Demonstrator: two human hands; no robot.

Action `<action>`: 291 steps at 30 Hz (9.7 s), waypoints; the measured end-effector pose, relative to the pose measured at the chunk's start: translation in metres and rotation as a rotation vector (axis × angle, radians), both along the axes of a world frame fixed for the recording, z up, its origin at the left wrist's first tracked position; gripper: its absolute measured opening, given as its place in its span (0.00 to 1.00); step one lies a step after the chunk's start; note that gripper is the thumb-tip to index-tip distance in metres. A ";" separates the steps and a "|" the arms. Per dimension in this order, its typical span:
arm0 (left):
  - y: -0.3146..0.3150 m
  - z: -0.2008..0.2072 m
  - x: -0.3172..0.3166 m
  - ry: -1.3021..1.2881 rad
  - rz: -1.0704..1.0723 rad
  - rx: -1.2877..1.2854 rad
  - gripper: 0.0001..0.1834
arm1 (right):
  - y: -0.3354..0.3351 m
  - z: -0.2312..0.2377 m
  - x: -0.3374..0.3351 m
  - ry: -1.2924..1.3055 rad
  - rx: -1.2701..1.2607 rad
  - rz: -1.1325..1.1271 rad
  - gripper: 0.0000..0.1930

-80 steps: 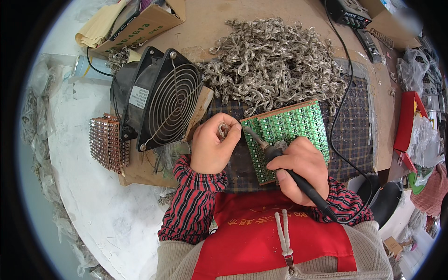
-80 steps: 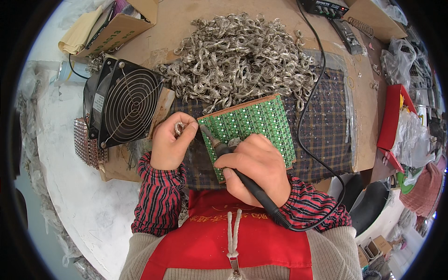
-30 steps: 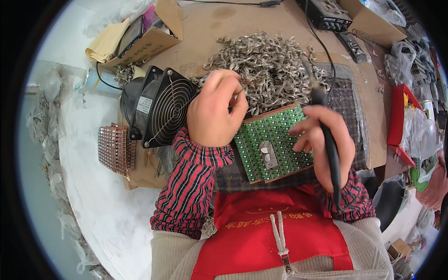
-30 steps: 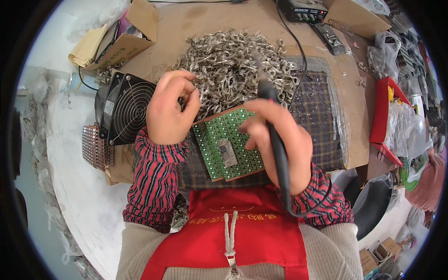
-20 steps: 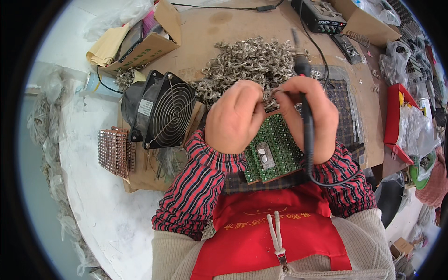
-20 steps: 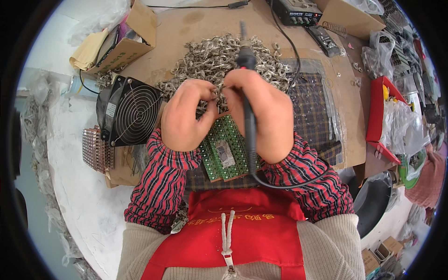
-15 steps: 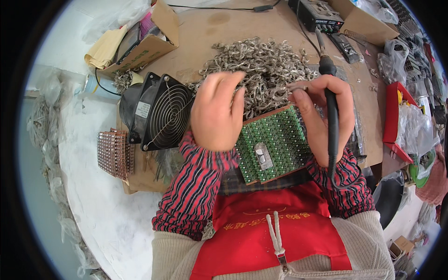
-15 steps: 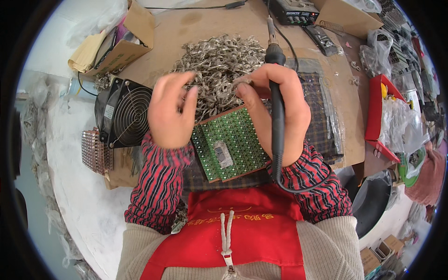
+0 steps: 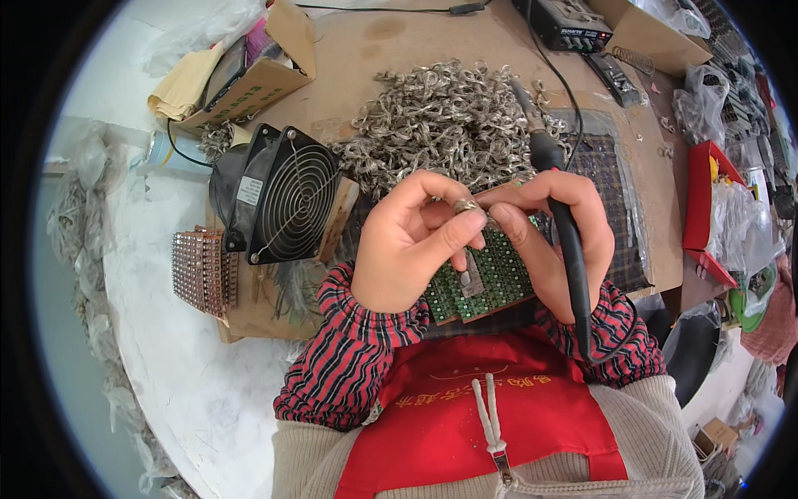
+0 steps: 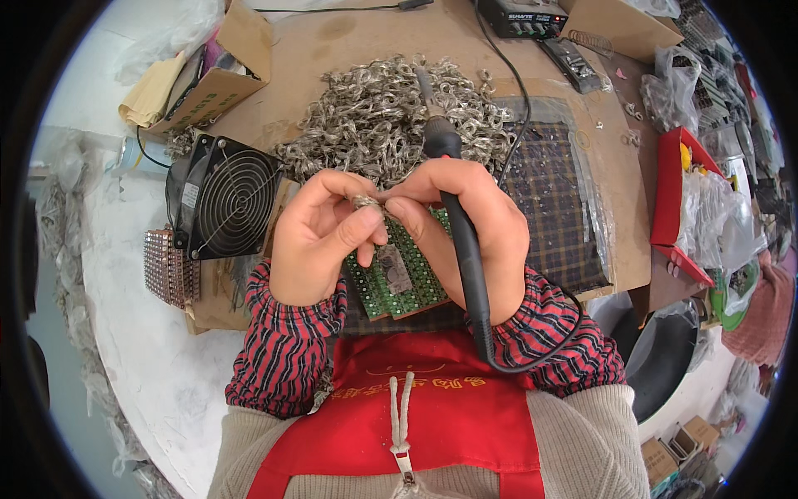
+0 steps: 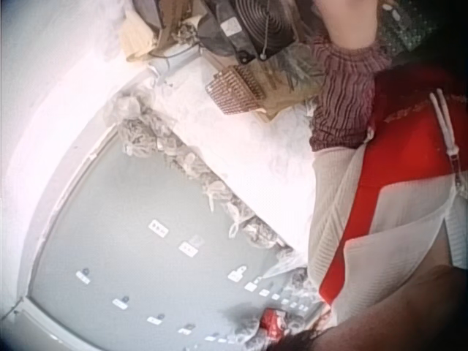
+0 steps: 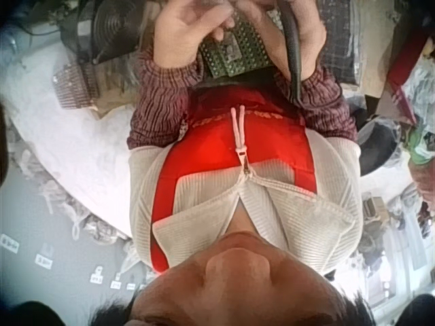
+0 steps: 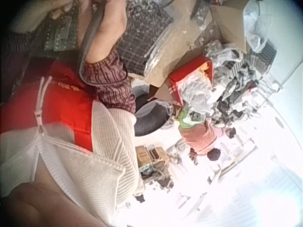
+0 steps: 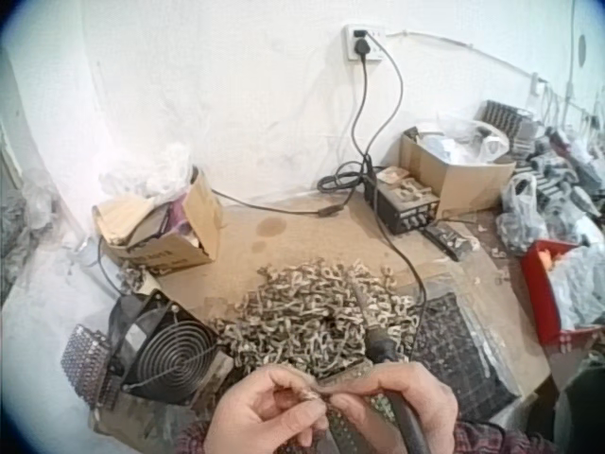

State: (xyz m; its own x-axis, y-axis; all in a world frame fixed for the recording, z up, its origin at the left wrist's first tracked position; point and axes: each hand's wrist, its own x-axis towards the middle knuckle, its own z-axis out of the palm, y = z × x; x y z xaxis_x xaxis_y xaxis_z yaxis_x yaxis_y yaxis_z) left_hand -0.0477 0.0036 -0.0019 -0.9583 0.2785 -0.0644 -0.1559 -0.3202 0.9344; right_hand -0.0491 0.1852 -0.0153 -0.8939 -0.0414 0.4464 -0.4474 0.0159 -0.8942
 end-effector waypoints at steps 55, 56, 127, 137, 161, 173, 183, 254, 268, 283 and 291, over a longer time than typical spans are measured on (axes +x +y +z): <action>-0.005 -0.015 0.034 0.284 0.213 -0.511 0.10 | -0.005 -0.021 0.025 0.029 0.120 0.048 0.18; -0.005 -0.015 0.035 0.232 0.196 -0.484 0.10 | -0.003 -0.020 0.025 0.053 0.147 0.053 0.18; -0.055 -0.044 0.036 0.049 0.312 -0.848 0.03 | -0.003 -0.019 0.043 0.092 0.447 0.302 0.16; -0.057 -0.047 0.029 0.013 0.275 -0.833 0.05 | -0.011 -0.019 0.040 0.089 0.443 0.302 0.13; -0.059 -0.047 0.026 -0.019 0.226 -0.816 0.05 | -0.014 -0.014 0.038 0.034 0.456 0.308 0.12; -0.071 -0.044 0.014 -0.061 0.066 -0.795 0.06 | -0.010 -0.014 0.037 0.026 0.422 0.316 0.13; -0.060 -0.020 0.027 0.018 0.181 -1.071 0.06 | 0.003 -0.013 0.039 0.065 0.384 0.262 0.12; 0.002 0.001 -0.005 0.046 0.232 -0.061 0.08 | -0.005 0.004 -0.004 0.084 0.119 0.040 0.24; -0.004 0.003 0.023 0.071 0.100 -0.127 0.13 | -0.004 -0.006 0.000 -0.017 -0.003 0.049 0.17; -0.020 -0.012 0.041 0.120 -0.012 -0.535 0.04 | 0.003 -0.013 0.032 -0.053 0.203 0.102 0.16; -0.028 -0.022 0.048 -0.091 -0.124 -0.712 0.04 | 0.011 -0.022 0.050 -0.168 0.180 0.081 0.16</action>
State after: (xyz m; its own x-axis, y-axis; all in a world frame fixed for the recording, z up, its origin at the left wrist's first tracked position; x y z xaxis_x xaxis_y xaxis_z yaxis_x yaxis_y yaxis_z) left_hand 0.0001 -0.0240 -0.0237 -0.9046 0.2454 -0.3485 -0.2386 0.3858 0.8912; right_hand 0.0006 0.1964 -0.0369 -0.9454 -0.1815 0.2708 -0.2989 0.1513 -0.9422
